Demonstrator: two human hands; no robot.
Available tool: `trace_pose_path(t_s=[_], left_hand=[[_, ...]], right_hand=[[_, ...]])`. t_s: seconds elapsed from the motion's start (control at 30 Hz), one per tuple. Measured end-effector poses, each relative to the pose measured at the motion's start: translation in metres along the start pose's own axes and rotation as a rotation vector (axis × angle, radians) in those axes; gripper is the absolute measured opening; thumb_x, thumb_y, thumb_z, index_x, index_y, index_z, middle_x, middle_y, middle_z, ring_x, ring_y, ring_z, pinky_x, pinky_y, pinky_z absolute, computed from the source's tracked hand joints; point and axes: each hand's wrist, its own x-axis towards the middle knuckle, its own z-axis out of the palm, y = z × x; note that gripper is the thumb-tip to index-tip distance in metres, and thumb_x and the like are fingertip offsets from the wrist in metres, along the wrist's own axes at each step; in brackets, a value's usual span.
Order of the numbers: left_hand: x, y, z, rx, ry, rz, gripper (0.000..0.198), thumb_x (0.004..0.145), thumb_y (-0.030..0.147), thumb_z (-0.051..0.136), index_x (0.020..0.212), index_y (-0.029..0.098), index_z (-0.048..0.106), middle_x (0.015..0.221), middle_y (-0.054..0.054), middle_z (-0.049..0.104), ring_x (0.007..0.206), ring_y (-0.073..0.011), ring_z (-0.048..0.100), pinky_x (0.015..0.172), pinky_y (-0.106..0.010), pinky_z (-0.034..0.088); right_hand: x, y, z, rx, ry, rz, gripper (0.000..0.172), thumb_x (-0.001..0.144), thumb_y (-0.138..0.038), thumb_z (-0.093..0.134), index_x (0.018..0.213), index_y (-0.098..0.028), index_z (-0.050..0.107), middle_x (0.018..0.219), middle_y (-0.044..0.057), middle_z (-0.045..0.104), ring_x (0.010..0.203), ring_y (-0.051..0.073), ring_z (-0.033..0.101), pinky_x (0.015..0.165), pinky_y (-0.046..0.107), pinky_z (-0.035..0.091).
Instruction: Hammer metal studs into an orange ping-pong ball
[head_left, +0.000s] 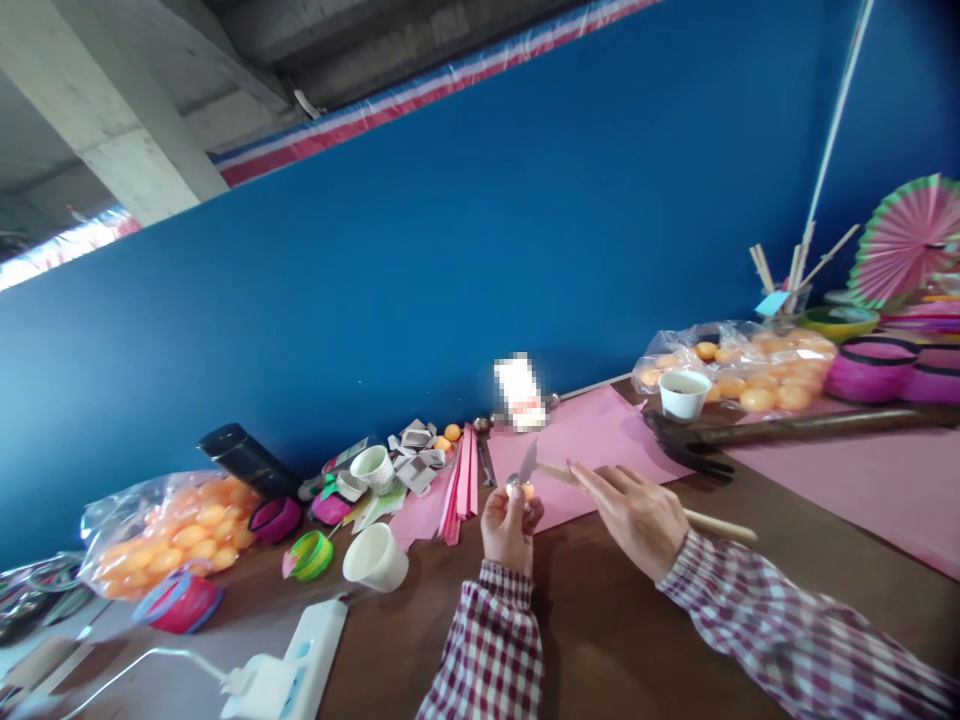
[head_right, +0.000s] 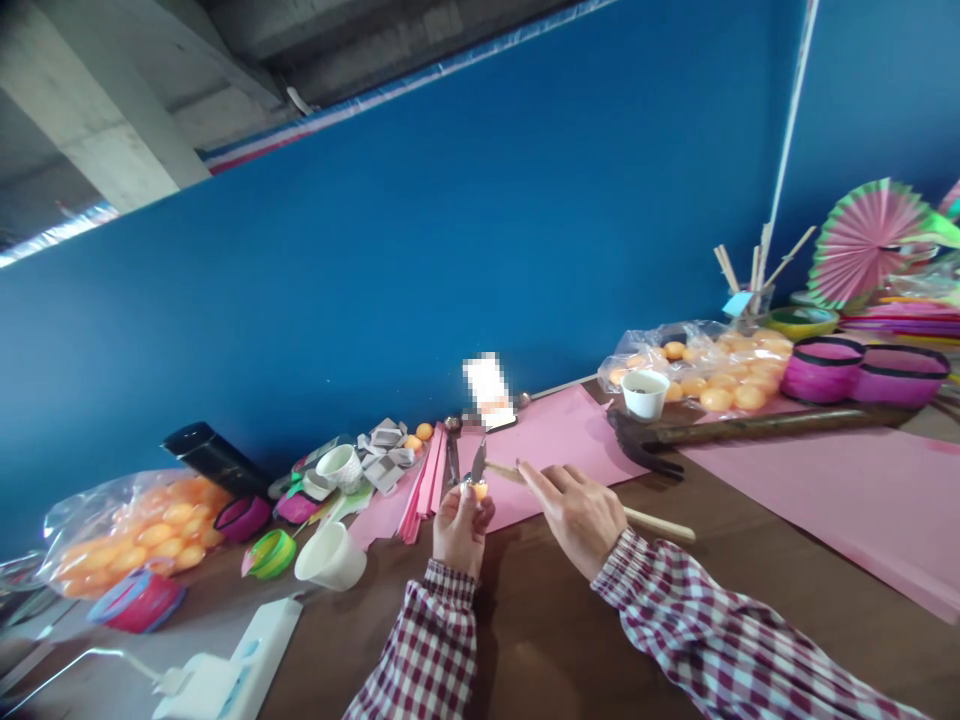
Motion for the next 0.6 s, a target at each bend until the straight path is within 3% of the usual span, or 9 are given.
trace_pose_path(t_s=[0.17, 0.37, 0.5, 0.6], left_hand=[[-0.002, 0.001, 0.001, -0.048, 0.009, -0.034, 0.027, 0.057, 0.03, 0.07, 0.073, 0.011, 0.058, 0.067, -0.002, 0.06, 0.056, -0.0053, 0.056, 0.057, -0.018, 0.049], [-0.002, 0.001, 0.0, -0.077, 0.013, -0.051, 0.024, 0.059, 0.028, 0.069, 0.073, 0.011, 0.06, 0.068, -0.003, 0.061, 0.058, -0.0068, 0.058, 0.056, -0.017, 0.049], [0.0, 0.002, -0.001, -0.065, -0.015, -0.035, 0.025, 0.058, 0.028, 0.07, 0.074, 0.011, 0.061, 0.067, -0.004, 0.062, 0.06, -0.009, 0.059, 0.054, -0.018, 0.049], [0.001, 0.003, -0.002, -0.043, 0.004, -0.046, 0.025, 0.057, 0.027, 0.071, 0.074, 0.011, 0.061, 0.066, -0.004, 0.062, 0.058, -0.0096, 0.059, 0.054, -0.019, 0.05]], right_hand=[[-0.001, 0.001, 0.0, 0.016, -0.02, 0.022, 0.041, 0.084, -0.019, 0.038, 0.125, -0.026, 0.038, 0.082, 0.003, 0.061, 0.076, 0.013, 0.052, 0.059, 0.021, 0.037], [0.001, 0.005, 0.004, 0.022, -0.072, 0.013, 0.039, 0.084, -0.019, 0.038, 0.122, -0.027, 0.041, 0.081, 0.002, 0.06, 0.073, 0.012, 0.051, 0.054, 0.021, 0.035], [0.009, 0.023, 0.004, -0.034, -0.039, 0.106, 0.038, 0.084, -0.021, 0.038, 0.121, -0.028, 0.042, 0.082, 0.003, 0.059, 0.077, 0.014, 0.05, 0.061, 0.023, 0.035], [0.014, 0.042, 0.005, -0.121, -0.082, 0.152, 0.039, 0.081, -0.018, 0.04, 0.118, -0.028, 0.045, 0.081, 0.005, 0.058, 0.074, 0.016, 0.048, 0.063, 0.025, 0.035]])
